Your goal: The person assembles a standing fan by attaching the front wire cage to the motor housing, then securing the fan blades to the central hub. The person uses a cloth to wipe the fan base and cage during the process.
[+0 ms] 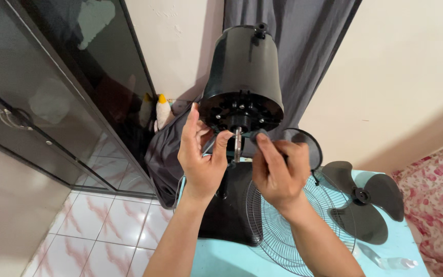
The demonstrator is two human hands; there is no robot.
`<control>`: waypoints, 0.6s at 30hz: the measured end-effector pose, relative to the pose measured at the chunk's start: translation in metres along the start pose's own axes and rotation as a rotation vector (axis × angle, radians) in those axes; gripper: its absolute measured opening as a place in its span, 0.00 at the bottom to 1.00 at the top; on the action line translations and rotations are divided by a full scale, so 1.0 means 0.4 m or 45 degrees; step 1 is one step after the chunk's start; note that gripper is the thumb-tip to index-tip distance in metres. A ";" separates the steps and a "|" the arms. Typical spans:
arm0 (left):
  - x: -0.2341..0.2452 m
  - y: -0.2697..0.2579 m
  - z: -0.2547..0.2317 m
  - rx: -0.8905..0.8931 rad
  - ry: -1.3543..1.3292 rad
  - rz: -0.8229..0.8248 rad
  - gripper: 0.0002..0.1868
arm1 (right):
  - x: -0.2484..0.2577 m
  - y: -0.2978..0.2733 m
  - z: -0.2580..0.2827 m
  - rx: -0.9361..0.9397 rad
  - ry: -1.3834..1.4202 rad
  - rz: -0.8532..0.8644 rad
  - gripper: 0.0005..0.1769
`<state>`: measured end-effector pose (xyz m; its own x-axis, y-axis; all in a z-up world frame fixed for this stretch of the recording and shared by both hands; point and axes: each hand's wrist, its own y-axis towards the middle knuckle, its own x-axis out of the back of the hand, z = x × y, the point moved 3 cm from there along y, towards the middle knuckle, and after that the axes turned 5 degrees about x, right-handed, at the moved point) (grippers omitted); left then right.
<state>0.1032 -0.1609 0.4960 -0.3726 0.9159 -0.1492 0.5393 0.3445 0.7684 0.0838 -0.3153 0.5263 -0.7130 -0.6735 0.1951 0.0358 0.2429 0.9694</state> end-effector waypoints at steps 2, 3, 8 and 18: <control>0.000 0.003 -0.001 -0.018 0.009 -0.001 0.35 | 0.018 0.015 0.004 -0.023 -0.029 -0.015 0.21; -0.001 0.004 0.001 -0.020 0.009 -0.005 0.35 | 0.021 0.025 0.008 -0.032 -0.068 0.028 0.21; -0.001 0.003 0.001 -0.013 0.002 -0.001 0.36 | 0.026 0.074 0.038 -0.042 -0.287 0.211 0.20; 0.002 0.004 0.006 -0.048 0.012 -0.010 0.34 | -0.009 0.023 0.004 -0.004 0.043 0.077 0.16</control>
<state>0.1056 -0.1591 0.4954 -0.3839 0.9111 -0.1496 0.5076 0.3437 0.7901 0.0856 -0.3094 0.5342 -0.6853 -0.6809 0.2583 0.0805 0.2816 0.9561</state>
